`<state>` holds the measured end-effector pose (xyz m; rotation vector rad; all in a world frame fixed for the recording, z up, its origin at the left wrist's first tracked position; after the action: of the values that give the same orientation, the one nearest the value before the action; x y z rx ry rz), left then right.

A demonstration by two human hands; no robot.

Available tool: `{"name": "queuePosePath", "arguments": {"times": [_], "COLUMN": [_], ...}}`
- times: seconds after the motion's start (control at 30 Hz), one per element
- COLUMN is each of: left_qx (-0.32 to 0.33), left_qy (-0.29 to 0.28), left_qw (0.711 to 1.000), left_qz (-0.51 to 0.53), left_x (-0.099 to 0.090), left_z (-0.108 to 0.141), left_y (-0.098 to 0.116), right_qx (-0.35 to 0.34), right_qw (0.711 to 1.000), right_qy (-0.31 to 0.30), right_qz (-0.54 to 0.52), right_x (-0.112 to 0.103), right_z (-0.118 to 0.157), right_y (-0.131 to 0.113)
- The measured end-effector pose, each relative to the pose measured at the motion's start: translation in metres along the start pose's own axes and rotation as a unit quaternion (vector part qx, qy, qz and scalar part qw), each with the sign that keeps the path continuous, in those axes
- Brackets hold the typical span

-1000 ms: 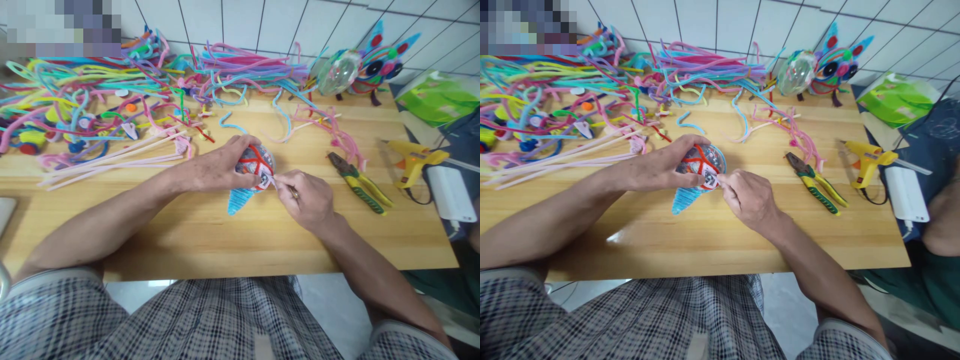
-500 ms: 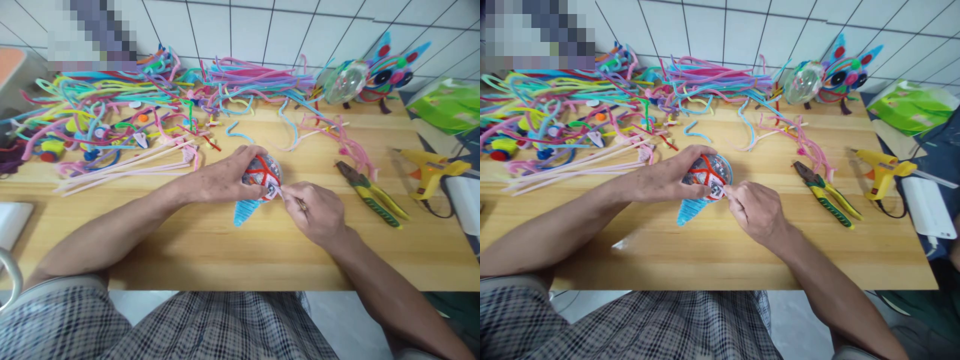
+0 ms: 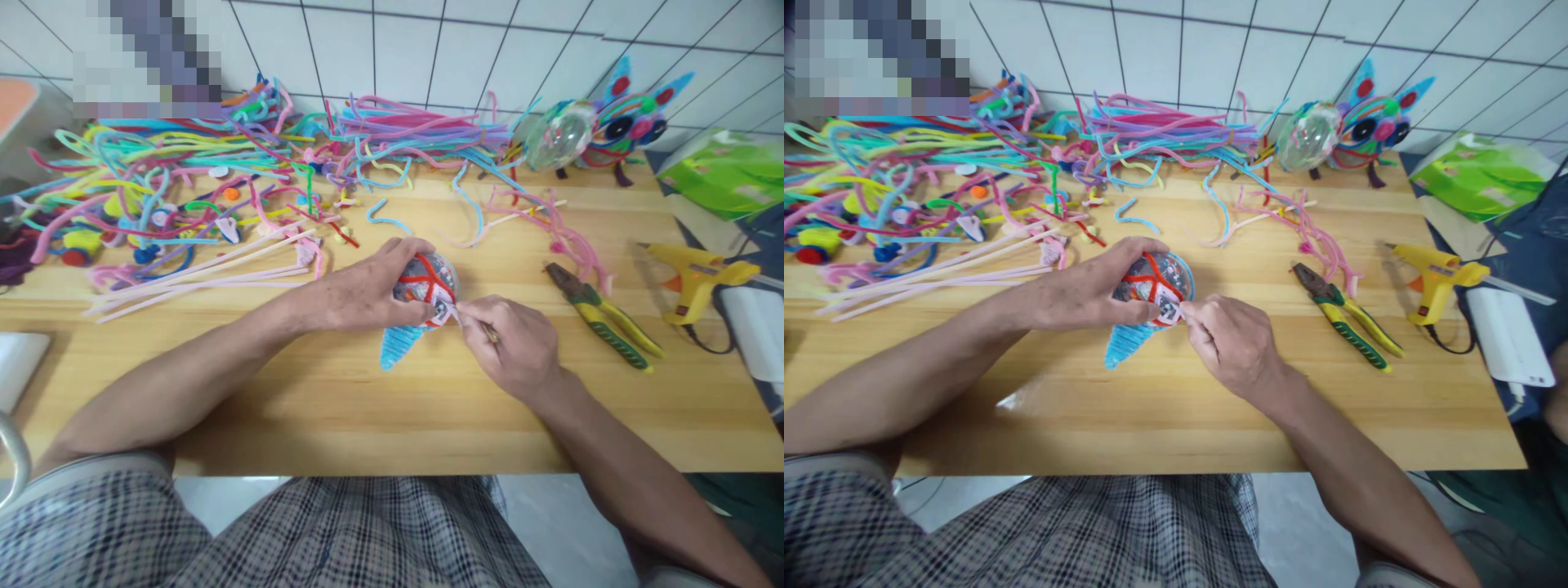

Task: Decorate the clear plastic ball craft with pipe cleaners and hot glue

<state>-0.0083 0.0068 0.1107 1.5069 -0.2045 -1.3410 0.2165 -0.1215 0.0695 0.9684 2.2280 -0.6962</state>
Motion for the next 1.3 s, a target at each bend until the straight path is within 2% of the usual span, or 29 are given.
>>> {"name": "queuePosePath", "arguments": {"times": [0.33, 1.3], "left_qx": [0.018, 0.011], "left_qy": [0.003, 0.008], "left_qw": [1.000, 1.000], "left_qz": [0.005, 0.003], "left_x": [0.0022, 0.0010], "left_z": [0.0007, -0.0001], "left_y": [-0.0031, -0.0010], "right_qx": [-0.003, -0.007], "right_qw": [1.000, 1.000], "right_qy": [0.000, 0.005], "right_qz": [-0.010, -0.004], "right_x": [-0.0025, 0.0011], "right_z": [-0.0014, -0.0002], "right_y": [-0.0013, 0.0010]}}
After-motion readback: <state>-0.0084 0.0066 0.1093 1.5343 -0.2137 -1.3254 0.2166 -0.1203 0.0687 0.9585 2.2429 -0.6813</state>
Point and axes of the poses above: each hand's wrist, its own z-axis away from the middle knuckle, its own x-axis out of the palm, y = z × x, the point moved 1 cm from there along -z, towards the middle knuckle, and after that the axes turned 2 degrees about -z, right-handed, at the moved point
